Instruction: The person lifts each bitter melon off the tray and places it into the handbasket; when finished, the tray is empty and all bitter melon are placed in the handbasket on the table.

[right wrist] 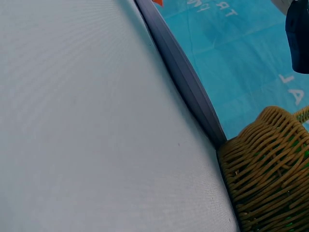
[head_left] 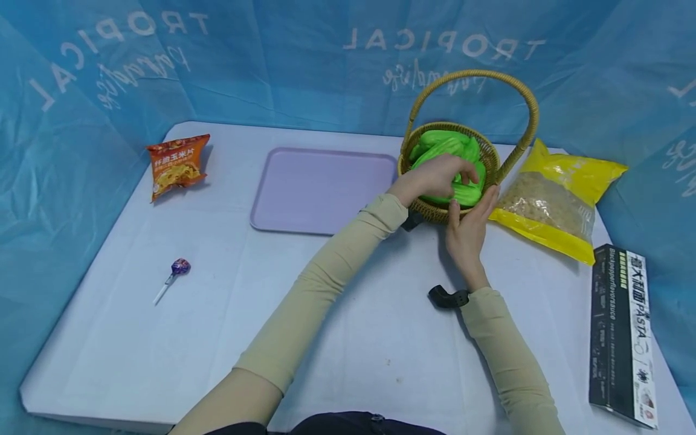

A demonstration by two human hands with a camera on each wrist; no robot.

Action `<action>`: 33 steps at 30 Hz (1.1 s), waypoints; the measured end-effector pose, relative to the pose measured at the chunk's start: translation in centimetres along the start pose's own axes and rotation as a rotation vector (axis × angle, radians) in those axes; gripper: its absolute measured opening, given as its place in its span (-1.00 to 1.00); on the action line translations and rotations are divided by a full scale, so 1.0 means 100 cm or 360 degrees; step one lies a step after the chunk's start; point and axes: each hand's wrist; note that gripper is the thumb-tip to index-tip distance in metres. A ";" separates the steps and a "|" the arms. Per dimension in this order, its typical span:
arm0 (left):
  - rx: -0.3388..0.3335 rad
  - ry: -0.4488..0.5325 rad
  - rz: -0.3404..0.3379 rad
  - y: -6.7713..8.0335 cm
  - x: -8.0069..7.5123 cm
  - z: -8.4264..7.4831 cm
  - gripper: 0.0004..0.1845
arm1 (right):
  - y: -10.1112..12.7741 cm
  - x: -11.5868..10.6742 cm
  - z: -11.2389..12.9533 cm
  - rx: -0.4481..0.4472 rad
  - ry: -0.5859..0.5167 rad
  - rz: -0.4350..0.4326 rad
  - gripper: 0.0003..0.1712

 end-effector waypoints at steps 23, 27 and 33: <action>-0.0079 -0.0094 -0.0069 0.018 -0.029 -0.019 -0.53 | -0.009 -0.014 0.008 0.0068 0.0067 0.0147 -0.08; -0.0073 -0.0082 -0.0183 0.033 -0.036 -0.016 -0.51 | -0.013 -0.022 0.012 0.0057 0.0157 0.0205 -0.08; -0.0180 0.0002 -0.0366 0.057 -0.043 -0.001 -0.50 | -0.018 -0.036 0.020 0.0055 0.0326 0.0395 -0.01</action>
Point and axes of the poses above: each hand's wrist, its own y-axis away from the middle knuckle, its own x-axis out of the palm, z = x × y, and after that the axes turned 10 degrees about -z, right-handed
